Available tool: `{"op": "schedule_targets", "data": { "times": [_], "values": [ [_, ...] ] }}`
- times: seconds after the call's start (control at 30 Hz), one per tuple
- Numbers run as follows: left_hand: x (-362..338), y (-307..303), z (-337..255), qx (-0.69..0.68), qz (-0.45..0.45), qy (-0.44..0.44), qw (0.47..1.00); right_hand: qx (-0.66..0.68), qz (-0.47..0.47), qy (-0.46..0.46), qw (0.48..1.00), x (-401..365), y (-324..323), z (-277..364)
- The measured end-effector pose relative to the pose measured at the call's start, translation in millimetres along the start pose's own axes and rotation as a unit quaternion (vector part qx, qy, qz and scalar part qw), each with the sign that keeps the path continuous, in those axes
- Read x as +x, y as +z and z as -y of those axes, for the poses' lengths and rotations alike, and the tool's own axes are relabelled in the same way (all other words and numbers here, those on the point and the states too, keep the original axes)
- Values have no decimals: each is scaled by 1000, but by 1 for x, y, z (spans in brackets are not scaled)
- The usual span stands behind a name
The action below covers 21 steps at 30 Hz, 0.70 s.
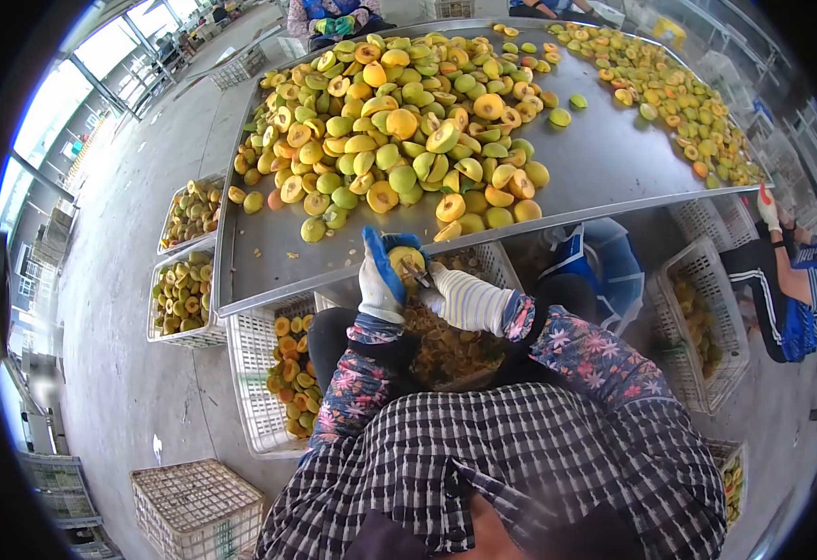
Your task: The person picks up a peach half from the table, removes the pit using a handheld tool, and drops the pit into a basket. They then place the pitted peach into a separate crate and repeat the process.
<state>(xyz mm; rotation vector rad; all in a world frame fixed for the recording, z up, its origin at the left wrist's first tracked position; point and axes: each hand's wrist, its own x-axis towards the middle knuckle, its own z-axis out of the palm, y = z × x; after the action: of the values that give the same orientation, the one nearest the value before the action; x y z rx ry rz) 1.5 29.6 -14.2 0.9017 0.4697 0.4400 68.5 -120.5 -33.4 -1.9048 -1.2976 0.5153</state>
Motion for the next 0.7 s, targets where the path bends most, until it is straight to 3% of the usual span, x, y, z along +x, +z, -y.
{"op": "schedule_targets", "data": {
  "times": [0.07,0.1,0.17,0.27,0.37,0.47,0.53,0.63,0.7],
  "values": [
    [2,-5,0,-33,37,-15,999,82,-17,-44,996,3,14,-27],
    [0,-2,2,-56,21,31,998,114,-12,-47,992,7,16,-40],
    [-6,7,10,-100,-4,123,987,55,4,8,998,3,-19,19],
    [-3,3,17,-88,2,130,988,99,-10,66,993,4,-15,36],
    [1,-4,7,-118,-7,51,992,-12,0,2,1000,6,-6,23],
    [0,-7,1,-114,-14,-21,993,-39,81,56,994,3,-17,37],
    [11,-18,8,-90,-5,-35,995,47,69,86,993,4,-9,29],
    [16,-25,-1,-14,94,-112,989,237,164,232,929,-3,-32,57],
    [18,-25,-1,48,125,-92,987,290,206,266,896,-3,-34,49]
  ]
}}
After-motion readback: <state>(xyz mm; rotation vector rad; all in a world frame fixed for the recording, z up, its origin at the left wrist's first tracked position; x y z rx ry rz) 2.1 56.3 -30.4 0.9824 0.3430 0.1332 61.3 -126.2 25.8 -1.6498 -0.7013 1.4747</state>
